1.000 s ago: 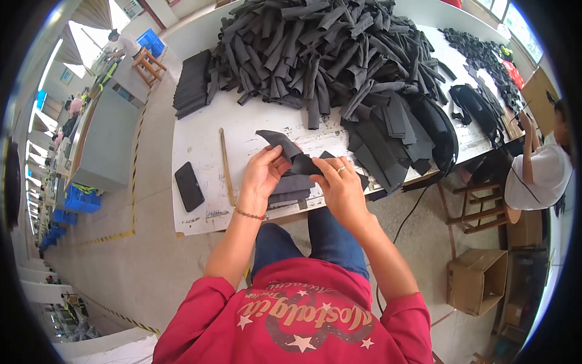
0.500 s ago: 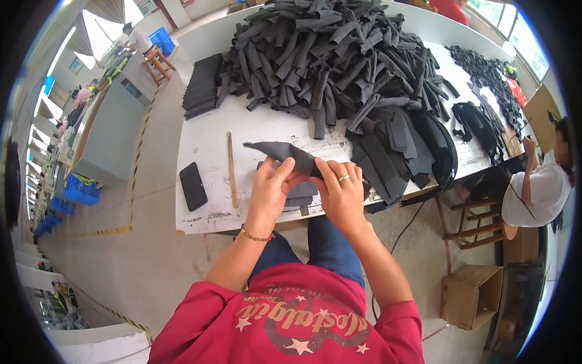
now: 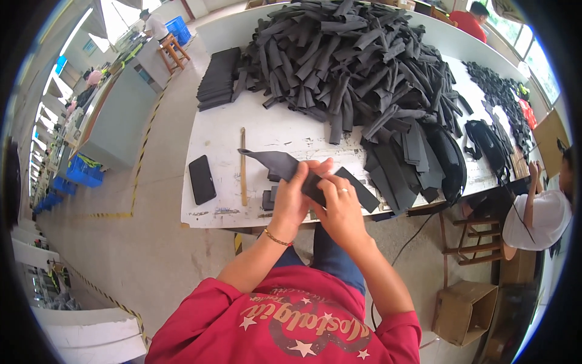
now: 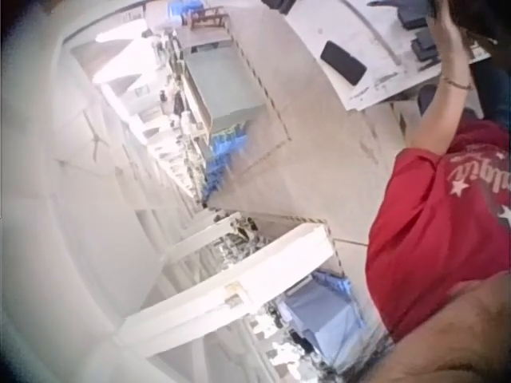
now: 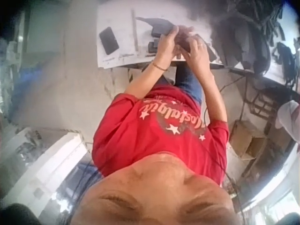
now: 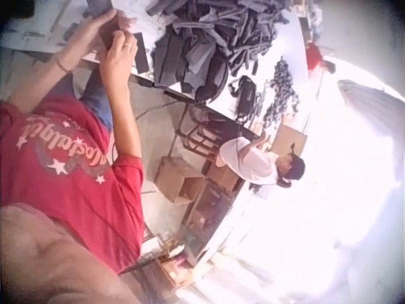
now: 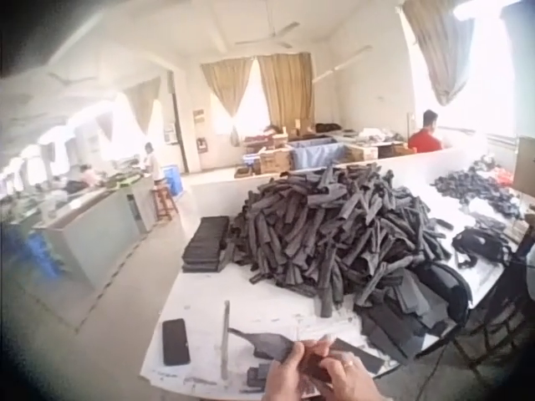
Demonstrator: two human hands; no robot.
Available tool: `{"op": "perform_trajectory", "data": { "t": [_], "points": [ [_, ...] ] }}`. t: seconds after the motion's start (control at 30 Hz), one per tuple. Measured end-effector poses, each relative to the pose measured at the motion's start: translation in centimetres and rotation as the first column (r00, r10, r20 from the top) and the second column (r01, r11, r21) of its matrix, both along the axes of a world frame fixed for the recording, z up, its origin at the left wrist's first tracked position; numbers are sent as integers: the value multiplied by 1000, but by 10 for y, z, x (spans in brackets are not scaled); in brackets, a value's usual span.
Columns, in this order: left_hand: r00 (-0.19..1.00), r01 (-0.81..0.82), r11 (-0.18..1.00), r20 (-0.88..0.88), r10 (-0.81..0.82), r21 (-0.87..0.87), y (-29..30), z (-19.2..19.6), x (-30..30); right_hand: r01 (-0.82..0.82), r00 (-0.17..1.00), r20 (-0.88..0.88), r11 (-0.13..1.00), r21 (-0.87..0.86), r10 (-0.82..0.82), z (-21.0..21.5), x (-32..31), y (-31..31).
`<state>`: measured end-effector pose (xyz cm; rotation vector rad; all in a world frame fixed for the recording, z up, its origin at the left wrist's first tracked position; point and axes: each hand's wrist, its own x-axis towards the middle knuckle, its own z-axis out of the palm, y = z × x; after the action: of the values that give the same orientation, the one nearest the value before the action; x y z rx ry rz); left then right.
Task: Inspecting and handling grey foam parts at a manufacturing workbench.
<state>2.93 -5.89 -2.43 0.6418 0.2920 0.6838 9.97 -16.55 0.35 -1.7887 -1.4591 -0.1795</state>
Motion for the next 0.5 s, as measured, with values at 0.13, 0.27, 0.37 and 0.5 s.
{"op": "perform_trajectory", "data": {
  "t": [0.13,0.27,0.37,0.5],
  "points": [
    [995,-1,998,104,7,-57,-4,2,-1,-76,997,-13,997,26,76,-13,8,-16],
    [997,10,999,81,-6,-42,-16,-13,3,-118,988,-105,993,-8,117,-15,6,-2],
    [999,39,994,15,-38,-99,-13,-16,-2,-36,998,-54,998,-51,34,-10,2,-7],
    [997,-62,972,40,72,-225,2,6,-7,-109,989,-107,990,-88,99,-13,14,-16]
  ]
}}
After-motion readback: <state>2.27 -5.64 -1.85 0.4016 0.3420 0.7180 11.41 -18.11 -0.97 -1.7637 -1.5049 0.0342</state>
